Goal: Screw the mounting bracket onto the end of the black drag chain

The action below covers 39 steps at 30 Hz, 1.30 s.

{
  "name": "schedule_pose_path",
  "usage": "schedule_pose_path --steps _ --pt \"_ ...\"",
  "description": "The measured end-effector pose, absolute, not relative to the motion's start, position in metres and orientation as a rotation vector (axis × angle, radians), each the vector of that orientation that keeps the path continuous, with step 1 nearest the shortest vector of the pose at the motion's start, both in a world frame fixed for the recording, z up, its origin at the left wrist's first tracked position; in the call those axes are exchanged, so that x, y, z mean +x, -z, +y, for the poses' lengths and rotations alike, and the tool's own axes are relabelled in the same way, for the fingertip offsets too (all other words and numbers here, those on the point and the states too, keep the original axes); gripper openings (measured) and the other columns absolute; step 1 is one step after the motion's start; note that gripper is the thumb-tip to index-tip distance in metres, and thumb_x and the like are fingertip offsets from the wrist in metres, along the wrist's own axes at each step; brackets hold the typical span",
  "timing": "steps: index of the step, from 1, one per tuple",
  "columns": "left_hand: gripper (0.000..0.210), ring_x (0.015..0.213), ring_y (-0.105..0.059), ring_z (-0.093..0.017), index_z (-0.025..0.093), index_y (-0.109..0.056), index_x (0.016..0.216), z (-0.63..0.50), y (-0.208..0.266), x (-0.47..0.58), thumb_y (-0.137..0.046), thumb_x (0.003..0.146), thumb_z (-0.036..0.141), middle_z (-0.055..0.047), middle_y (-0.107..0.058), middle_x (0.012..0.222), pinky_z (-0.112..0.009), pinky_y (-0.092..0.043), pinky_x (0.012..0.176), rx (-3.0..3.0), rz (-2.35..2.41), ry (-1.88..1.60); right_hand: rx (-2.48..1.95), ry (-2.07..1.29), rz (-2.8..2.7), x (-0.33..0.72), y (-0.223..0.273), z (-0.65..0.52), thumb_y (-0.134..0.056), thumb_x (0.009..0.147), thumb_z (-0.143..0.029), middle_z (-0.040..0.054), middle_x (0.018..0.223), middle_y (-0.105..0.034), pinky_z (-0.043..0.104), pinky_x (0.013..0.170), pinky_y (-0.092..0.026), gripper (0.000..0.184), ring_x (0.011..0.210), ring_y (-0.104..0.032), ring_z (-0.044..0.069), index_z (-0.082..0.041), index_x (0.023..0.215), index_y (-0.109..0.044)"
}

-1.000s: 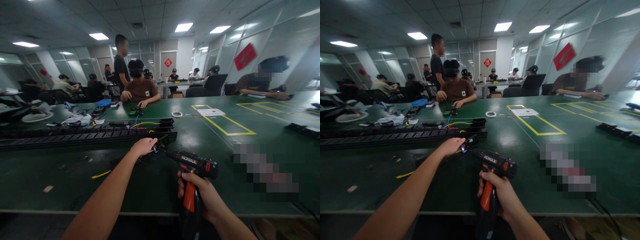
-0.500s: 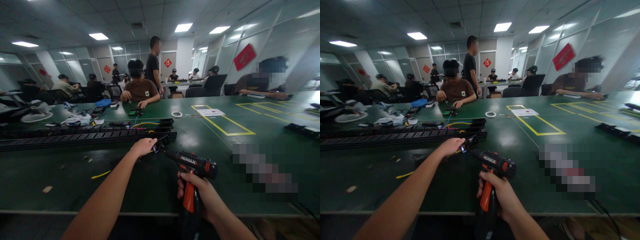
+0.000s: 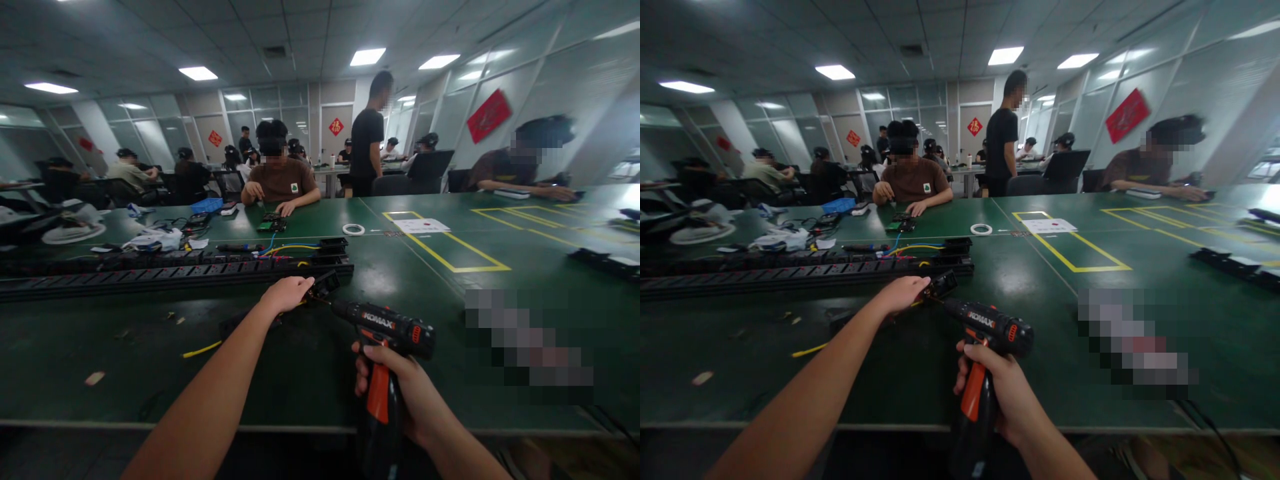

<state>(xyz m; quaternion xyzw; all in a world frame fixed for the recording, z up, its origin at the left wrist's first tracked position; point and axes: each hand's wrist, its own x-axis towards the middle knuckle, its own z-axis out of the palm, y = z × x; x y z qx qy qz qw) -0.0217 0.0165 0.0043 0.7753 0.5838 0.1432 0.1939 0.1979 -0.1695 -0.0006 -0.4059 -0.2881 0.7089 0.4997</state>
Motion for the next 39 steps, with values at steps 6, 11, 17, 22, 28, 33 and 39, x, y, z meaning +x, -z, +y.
schedule_pose_path --steps 6,11,17,22,28,33,39 --pt "0.069 0.099 -0.063 -0.026 0.026 -0.071 0.100 0.0140 -0.0075 -0.0202 -0.022 0.086 0.073 -0.008 -0.070 0.110 -0.032 -0.043 0.081 2.163 1.655 -0.378 -0.996 -1.705 -0.707 0.1974 -0.0010 -0.1696 -0.068 0.078 -0.034 0.0003 0.062 -0.061 0.029 0.054 -0.049 0.024 0.053 -0.059 0.015 -0.014 0.091 -0.066" --pt "0.069 0.099 -0.063 -0.027 0.027 -0.071 0.100 0.0139 -0.0071 -0.0204 -0.022 0.086 0.073 -0.007 -0.070 0.109 -0.032 -0.043 0.081 2.178 1.649 -0.389 -0.987 -1.703 -0.704 0.1965 -0.0014 -0.1700 -0.068 0.078 -0.035 0.0003 0.062 -0.061 0.029 0.055 -0.049 0.024 0.053 -0.059 0.015 -0.014 0.090 -0.067" --pt "0.067 0.097 -0.064 -0.026 0.025 -0.071 0.099 0.0155 -0.0065 -0.0195 -0.023 0.088 0.070 -0.008 -0.071 0.108 -0.032 -0.044 0.081 2.181 1.657 -0.366 -0.988 -1.719 -0.695 0.1975 0.0007 -0.1699 -0.067 0.079 -0.035 0.0005 0.063 -0.061 0.029 0.055 -0.049 0.025 0.054 -0.060 0.015 -0.014 0.091 -0.066" --pt "0.068 0.099 -0.064 -0.026 0.026 -0.071 0.100 0.0142 -0.0073 -0.0203 -0.023 0.086 0.072 -0.007 -0.070 0.110 -0.032 -0.044 0.081 2.177 1.646 -0.379 -0.998 -1.714 -0.706 0.1977 0.0008 -0.1699 -0.067 0.079 -0.035 0.0002 0.062 -0.061 0.029 0.055 -0.048 0.025 0.053 -0.060 0.015 -0.014 0.091 -0.066" --pt "0.068 0.098 -0.063 -0.026 0.029 -0.070 0.102 0.0148 -0.0062 -0.0217 -0.023 0.085 0.074 -0.005 -0.070 0.110 -0.032 -0.044 0.080 2.174 1.639 -0.385 -1.003 -1.701 -0.738 0.1973 0.0006 -0.1701 -0.067 0.079 -0.033 0.0002 0.063 -0.061 0.029 0.054 -0.048 0.023 0.053 -0.060 0.015 -0.014 0.091 -0.065" --pt "0.068 0.092 -0.064 -0.026 0.028 -0.071 0.096 0.0152 -0.0059 -0.0217 -0.022 0.085 0.074 -0.005 -0.071 0.104 -0.031 -0.043 0.075 2.205 1.629 -0.385 -1.007 -1.686 -0.773 0.1976 0.0019 -0.1702 -0.065 0.080 -0.033 0.0000 0.062 -0.061 0.028 0.052 -0.047 0.021 0.053 -0.060 0.016 -0.014 0.089 -0.064" --pt "0.069 0.085 -0.064 -0.024 0.026 -0.071 0.091 0.0154 -0.0063 -0.0213 -0.020 0.087 0.073 -0.006 -0.072 0.099 -0.029 -0.042 0.069 2.215 1.626 -0.370 -1.023 -1.680 -0.789 0.1969 0.0004 -0.1695 -0.066 0.079 -0.034 0.0000 0.061 -0.061 0.027 0.051 -0.046 0.021 0.052 -0.060 0.015 -0.014 0.085 -0.063"
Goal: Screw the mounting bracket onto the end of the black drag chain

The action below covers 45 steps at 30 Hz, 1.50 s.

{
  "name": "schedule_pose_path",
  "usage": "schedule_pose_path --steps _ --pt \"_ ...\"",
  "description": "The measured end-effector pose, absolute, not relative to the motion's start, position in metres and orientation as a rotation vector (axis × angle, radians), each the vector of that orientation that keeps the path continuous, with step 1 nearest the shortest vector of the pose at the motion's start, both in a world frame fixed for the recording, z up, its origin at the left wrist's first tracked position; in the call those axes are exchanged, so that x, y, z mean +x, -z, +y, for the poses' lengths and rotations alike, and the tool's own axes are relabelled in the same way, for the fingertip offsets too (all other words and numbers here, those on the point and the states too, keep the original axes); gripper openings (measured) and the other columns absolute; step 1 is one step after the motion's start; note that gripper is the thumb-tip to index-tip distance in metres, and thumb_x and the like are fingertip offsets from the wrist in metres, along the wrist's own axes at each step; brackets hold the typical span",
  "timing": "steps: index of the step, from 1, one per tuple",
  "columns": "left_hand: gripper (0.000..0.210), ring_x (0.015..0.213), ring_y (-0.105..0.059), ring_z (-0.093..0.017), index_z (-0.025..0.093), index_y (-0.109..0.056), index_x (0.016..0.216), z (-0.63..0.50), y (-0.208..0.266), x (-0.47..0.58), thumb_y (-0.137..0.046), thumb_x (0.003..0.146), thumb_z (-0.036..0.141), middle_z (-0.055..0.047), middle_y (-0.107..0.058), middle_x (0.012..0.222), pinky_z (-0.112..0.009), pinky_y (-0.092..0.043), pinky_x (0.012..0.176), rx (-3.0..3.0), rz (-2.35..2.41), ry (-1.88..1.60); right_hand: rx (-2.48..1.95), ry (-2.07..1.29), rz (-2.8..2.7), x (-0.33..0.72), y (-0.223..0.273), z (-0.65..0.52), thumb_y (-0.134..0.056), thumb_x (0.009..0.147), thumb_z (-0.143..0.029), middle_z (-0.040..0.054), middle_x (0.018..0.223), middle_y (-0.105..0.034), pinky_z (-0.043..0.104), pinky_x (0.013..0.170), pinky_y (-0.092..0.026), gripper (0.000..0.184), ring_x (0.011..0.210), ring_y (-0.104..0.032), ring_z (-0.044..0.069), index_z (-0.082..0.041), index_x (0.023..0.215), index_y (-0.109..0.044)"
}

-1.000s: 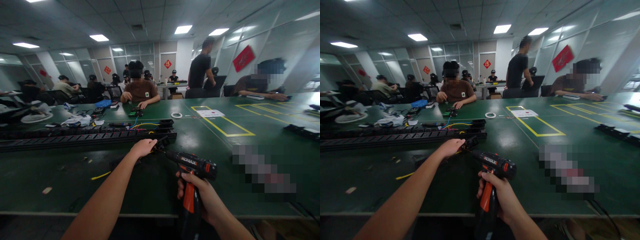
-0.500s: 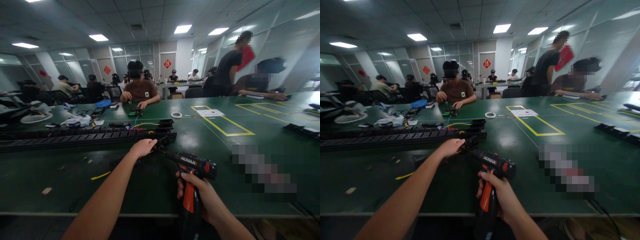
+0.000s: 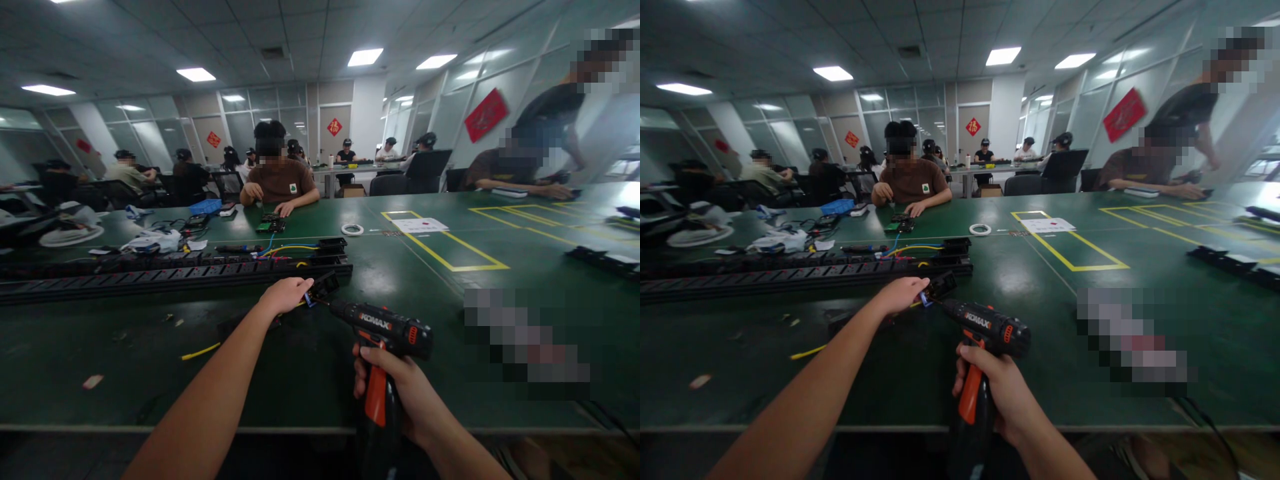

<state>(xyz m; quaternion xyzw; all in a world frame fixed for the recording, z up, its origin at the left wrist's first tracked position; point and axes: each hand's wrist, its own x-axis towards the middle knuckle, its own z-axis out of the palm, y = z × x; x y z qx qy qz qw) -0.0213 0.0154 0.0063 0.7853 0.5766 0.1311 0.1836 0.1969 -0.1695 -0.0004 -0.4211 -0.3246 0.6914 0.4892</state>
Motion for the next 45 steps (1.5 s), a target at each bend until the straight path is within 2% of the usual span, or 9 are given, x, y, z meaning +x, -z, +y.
schedule_pose_path --steps 13,24,31,37,45 --pt "0.068 0.088 -0.064 -0.024 0.026 -0.070 0.093 0.0176 -0.0041 -0.0220 -0.021 0.087 0.072 -0.006 -0.071 0.102 -0.029 -0.043 0.073 2.229 1.615 -0.372 -1.017 -1.695 -0.767 0.1972 0.0027 -0.1692 -0.068 0.078 -0.035 0.0005 0.059 -0.062 0.028 0.052 -0.046 0.023 0.052 -0.060 0.016 -0.013 0.085 -0.065" --pt "0.071 0.089 -0.064 -0.023 0.025 -0.071 0.086 0.0196 -0.0026 -0.0222 -0.019 0.086 0.073 -0.005 -0.072 0.097 -0.029 -0.043 0.079 2.235 1.574 -0.394 -1.036 -1.678 -0.784 0.1973 0.0038 -0.1697 -0.067 0.078 -0.037 0.0014 0.059 -0.063 0.028 0.050 -0.046 0.025 0.051 -0.061 0.017 -0.013 0.083 -0.065" --pt "0.070 0.096 -0.064 -0.025 0.026 -0.071 0.100 0.0177 -0.0043 -0.0215 -0.022 0.086 0.074 -0.006 -0.071 0.107 -0.031 -0.044 0.081 2.190 1.624 -0.378 -1.024 -1.675 -0.759 0.1969 0.0020 -0.1699 -0.065 0.080 -0.033 0.0002 0.061 -0.062 0.027 0.051 -0.046 0.023 0.052 -0.061 0.016 -0.013 0.091 -0.064" --pt "0.071 0.098 -0.064 -0.025 0.026 -0.072 0.097 0.0184 -0.0038 -0.0218 -0.020 0.086 0.074 -0.006 -0.071 0.108 -0.032 -0.044 0.085 2.202 1.620 -0.379 -1.037 -1.666 -0.739 0.1963 0.0013 -0.1706 -0.065 0.080 -0.033 0.0006 0.062 -0.061 0.028 0.051 -0.047 0.026 0.052 -0.060 0.016 -0.012 0.094 -0.064" --pt "0.070 0.104 -0.063 -0.026 0.028 -0.070 0.104 0.0173 -0.0045 -0.0219 -0.021 0.086 0.074 -0.005 -0.069 0.114 -0.032 -0.044 0.087 2.196 1.632 -0.376 -1.037 -1.664 -0.740 0.1958 -0.0003 -0.1711 -0.065 0.080 -0.033 0.0006 0.062 -0.061 0.029 0.053 -0.048 0.025 0.053 -0.060 0.016 -0.012 0.094 -0.064"
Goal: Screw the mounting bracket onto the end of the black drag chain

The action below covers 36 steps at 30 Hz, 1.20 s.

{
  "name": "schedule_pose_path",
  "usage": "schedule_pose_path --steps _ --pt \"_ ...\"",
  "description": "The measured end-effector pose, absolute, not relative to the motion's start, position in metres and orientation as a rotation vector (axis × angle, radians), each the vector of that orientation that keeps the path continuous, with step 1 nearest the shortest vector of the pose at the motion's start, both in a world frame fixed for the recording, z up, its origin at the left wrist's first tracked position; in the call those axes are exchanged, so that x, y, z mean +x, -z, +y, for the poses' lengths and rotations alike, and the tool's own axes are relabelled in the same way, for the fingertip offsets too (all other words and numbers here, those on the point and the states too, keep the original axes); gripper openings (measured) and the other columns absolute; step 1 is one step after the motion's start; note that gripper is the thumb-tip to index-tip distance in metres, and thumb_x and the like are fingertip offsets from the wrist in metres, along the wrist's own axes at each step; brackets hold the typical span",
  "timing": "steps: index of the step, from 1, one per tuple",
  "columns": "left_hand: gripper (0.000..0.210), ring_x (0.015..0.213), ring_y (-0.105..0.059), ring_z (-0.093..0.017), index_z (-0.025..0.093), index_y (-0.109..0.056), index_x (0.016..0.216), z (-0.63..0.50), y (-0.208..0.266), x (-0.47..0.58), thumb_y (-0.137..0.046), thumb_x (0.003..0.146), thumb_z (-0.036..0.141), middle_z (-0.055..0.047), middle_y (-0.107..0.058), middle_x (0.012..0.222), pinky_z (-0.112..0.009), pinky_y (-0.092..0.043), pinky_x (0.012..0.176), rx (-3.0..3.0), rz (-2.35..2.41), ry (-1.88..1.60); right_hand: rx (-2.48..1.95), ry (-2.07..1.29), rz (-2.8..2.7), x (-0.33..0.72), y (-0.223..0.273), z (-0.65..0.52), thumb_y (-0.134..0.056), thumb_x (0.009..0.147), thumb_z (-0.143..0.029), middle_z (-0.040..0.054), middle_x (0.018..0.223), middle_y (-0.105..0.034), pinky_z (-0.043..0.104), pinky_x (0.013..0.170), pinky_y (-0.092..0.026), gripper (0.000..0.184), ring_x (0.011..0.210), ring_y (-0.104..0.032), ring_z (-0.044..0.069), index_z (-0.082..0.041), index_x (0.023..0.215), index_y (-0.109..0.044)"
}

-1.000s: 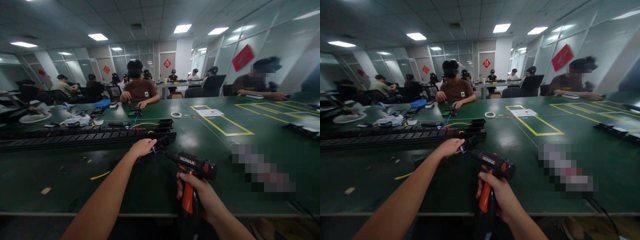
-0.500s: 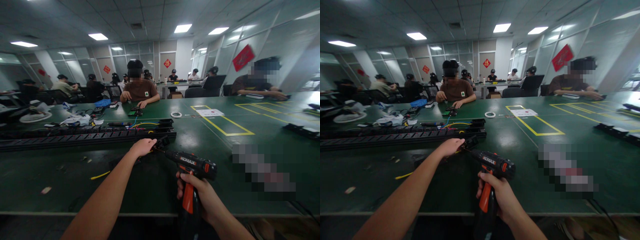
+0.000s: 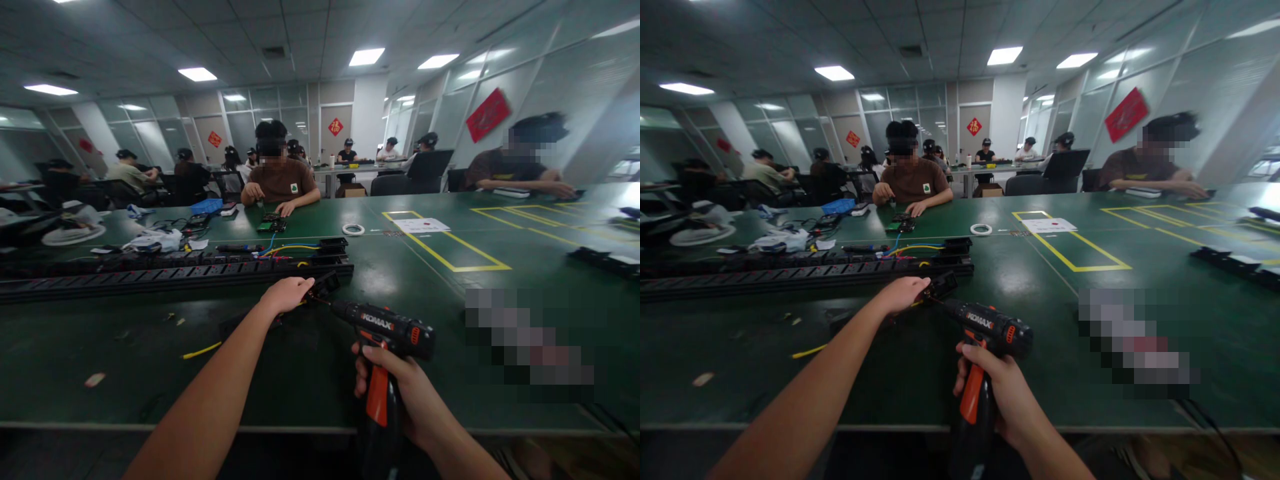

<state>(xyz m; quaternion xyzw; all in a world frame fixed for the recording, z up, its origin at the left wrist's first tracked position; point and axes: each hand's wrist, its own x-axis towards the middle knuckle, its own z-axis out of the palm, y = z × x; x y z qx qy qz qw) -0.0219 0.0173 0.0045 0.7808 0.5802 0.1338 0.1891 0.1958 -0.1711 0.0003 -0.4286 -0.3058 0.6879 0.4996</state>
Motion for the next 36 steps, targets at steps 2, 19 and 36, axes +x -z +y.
schedule_pose_path --steps 2,19,36 --pt "0.070 0.103 -0.063 -0.026 0.028 -0.071 0.103 0.0173 -0.0046 -0.0219 -0.021 0.085 0.074 -0.005 -0.069 0.114 -0.032 -0.044 0.086 2.194 1.635 -0.370 -1.044 -1.664 -0.733 0.1956 -0.0009 -0.1712 -0.066 0.079 -0.033 0.0005 0.062 -0.061 0.029 0.053 -0.048 0.026 0.053 -0.060 0.016 -0.012 0.093 -0.064" --pt "0.071 0.100 -0.064 -0.027 0.027 -0.071 0.100 0.0116 -0.0067 -0.0202 -0.020 0.086 0.073 -0.007 -0.070 0.110 -0.033 -0.044 0.082 2.221 1.679 -0.358 -1.027 -1.677 -0.749 0.1963 -0.0003 -0.1713 -0.068 0.078 -0.036 0.0003 0.063 -0.062 0.028 0.052 -0.047 0.027 0.053 -0.061 0.016 -0.013 0.092 -0.065" --pt "0.071 0.101 -0.062 -0.028 0.029 -0.069 0.103 0.0103 -0.0075 -0.0198 -0.018 0.085 0.075 -0.007 -0.069 0.111 -0.034 -0.043 0.081 2.211 1.693 -0.336 -1.009 -1.668 -0.772 0.1960 0.0008 -0.1712 -0.068 0.076 -0.035 0.0004 0.063 -0.062 0.028 0.052 -0.047 0.025 0.053 -0.060 0.016 -0.014 0.089 -0.065"
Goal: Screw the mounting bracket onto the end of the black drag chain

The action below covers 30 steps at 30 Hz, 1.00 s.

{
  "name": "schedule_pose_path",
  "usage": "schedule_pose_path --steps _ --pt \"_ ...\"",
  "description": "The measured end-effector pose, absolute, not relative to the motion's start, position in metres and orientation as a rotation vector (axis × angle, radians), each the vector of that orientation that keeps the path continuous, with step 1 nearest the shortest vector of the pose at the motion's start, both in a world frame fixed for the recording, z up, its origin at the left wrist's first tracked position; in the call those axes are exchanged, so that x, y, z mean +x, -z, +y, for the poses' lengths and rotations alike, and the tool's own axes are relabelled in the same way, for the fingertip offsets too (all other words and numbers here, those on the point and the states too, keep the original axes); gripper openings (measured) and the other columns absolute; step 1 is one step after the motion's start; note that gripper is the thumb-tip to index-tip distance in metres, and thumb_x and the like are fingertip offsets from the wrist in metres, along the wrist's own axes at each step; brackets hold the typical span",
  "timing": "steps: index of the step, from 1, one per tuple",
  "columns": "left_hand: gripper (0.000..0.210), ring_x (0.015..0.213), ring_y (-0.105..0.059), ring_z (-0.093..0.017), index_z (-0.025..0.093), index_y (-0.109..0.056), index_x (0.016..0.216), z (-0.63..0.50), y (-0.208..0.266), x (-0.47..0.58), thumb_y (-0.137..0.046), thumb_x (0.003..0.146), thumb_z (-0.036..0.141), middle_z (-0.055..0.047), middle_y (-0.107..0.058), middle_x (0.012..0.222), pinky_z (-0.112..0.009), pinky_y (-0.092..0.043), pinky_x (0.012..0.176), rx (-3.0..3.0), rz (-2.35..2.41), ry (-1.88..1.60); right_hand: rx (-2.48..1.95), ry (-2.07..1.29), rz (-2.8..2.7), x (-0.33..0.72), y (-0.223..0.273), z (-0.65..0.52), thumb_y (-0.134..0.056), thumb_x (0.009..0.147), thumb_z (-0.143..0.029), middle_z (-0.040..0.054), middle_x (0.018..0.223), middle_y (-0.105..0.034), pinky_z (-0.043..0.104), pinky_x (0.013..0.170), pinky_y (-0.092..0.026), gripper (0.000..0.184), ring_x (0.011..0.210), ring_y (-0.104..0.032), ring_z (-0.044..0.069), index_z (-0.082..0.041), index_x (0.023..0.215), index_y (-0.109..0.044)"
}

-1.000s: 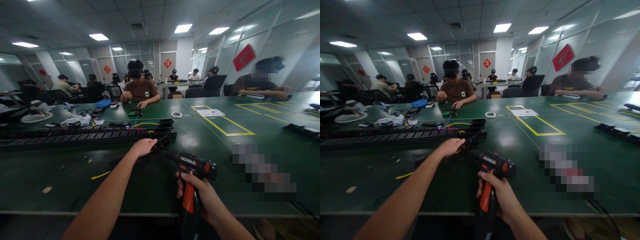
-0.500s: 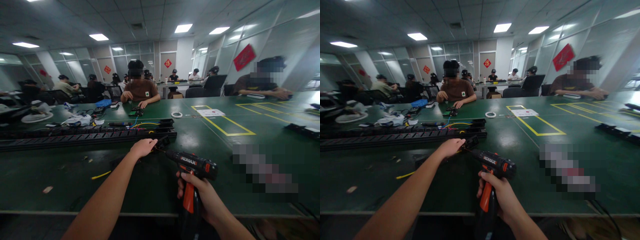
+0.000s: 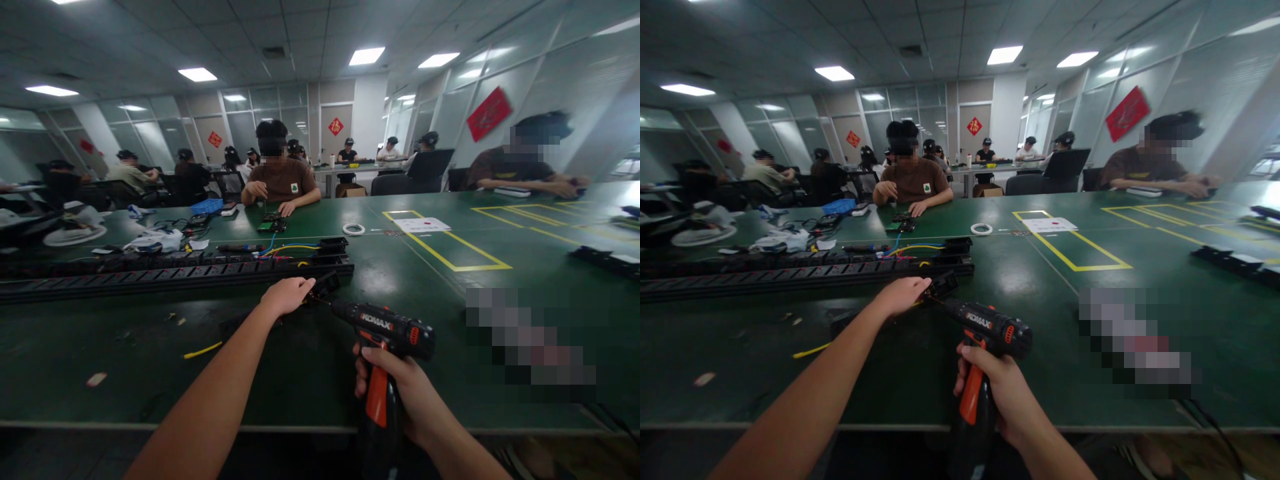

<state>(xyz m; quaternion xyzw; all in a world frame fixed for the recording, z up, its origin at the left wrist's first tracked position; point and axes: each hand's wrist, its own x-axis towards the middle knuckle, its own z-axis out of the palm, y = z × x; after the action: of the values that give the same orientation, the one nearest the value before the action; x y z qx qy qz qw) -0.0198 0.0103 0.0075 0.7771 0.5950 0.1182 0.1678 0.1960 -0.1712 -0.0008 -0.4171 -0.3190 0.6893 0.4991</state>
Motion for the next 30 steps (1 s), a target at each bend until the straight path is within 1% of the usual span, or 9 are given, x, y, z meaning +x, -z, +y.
schedule_pose_path --steps 3,11,17,20,30 --pt "0.071 0.100 -0.063 -0.028 0.028 -0.070 0.101 0.0105 -0.0075 -0.0199 -0.018 0.085 0.074 -0.007 -0.070 0.109 -0.033 -0.043 0.081 2.219 1.694 -0.340 -1.032 -1.664 -0.776 0.1959 -0.0004 -0.1716 -0.069 0.075 -0.037 0.0007 0.062 -0.062 0.028 0.051 -0.046 0.026 0.053 -0.061 0.016 -0.015 0.087 -0.065" --pt "0.070 0.094 -0.064 -0.026 0.028 -0.070 0.099 0.0112 -0.0064 -0.0200 -0.019 0.086 0.074 -0.007 -0.071 0.105 -0.032 -0.044 0.078 2.232 1.690 -0.337 -1.027 -1.662 -0.804 0.1963 -0.0004 -0.1714 -0.068 0.076 -0.036 -0.0001 0.062 -0.062 0.027 0.052 -0.046 0.023 0.053 -0.061 0.016 -0.015 0.085 -0.064" --pt "0.068 0.095 -0.064 -0.026 0.027 -0.070 0.096 0.0104 -0.0074 -0.0192 -0.021 0.087 0.072 -0.007 -0.071 0.104 -0.031 -0.044 0.079 2.232 1.690 -0.336 -1.061 -1.661 -0.804 0.1958 -0.0016 -0.1719 -0.070 0.074 -0.039 0.0005 0.060 -0.063 0.027 0.050 -0.045 0.027 0.051 -0.060 0.016 -0.014 0.083 -0.065" --pt "0.068 0.097 -0.064 -0.026 0.027 -0.070 0.098 0.0104 -0.0080 -0.0193 -0.021 0.087 0.072 -0.006 -0.071 0.106 -0.031 -0.044 0.079 2.227 1.683 -0.338 -1.054 -1.660 -0.806 0.1962 -0.0015 -0.1717 -0.070 0.074 -0.039 0.0003 0.060 -0.063 0.027 0.051 -0.045 0.027 0.052 -0.060 0.016 -0.015 0.083 -0.066" --pt "0.070 0.095 -0.064 -0.027 0.028 -0.070 0.098 0.0110 -0.0069 -0.0207 -0.020 0.085 0.074 -0.006 -0.070 0.106 -0.032 -0.044 0.077 2.223 1.685 -0.345 -1.044 -1.665 -0.814 0.1967 0.0016 -0.1718 -0.068 0.077 -0.038 0.0014 0.060 -0.064 0.027 0.050 -0.044 0.026 0.052 -0.060 0.016 -0.013 0.085 -0.066"
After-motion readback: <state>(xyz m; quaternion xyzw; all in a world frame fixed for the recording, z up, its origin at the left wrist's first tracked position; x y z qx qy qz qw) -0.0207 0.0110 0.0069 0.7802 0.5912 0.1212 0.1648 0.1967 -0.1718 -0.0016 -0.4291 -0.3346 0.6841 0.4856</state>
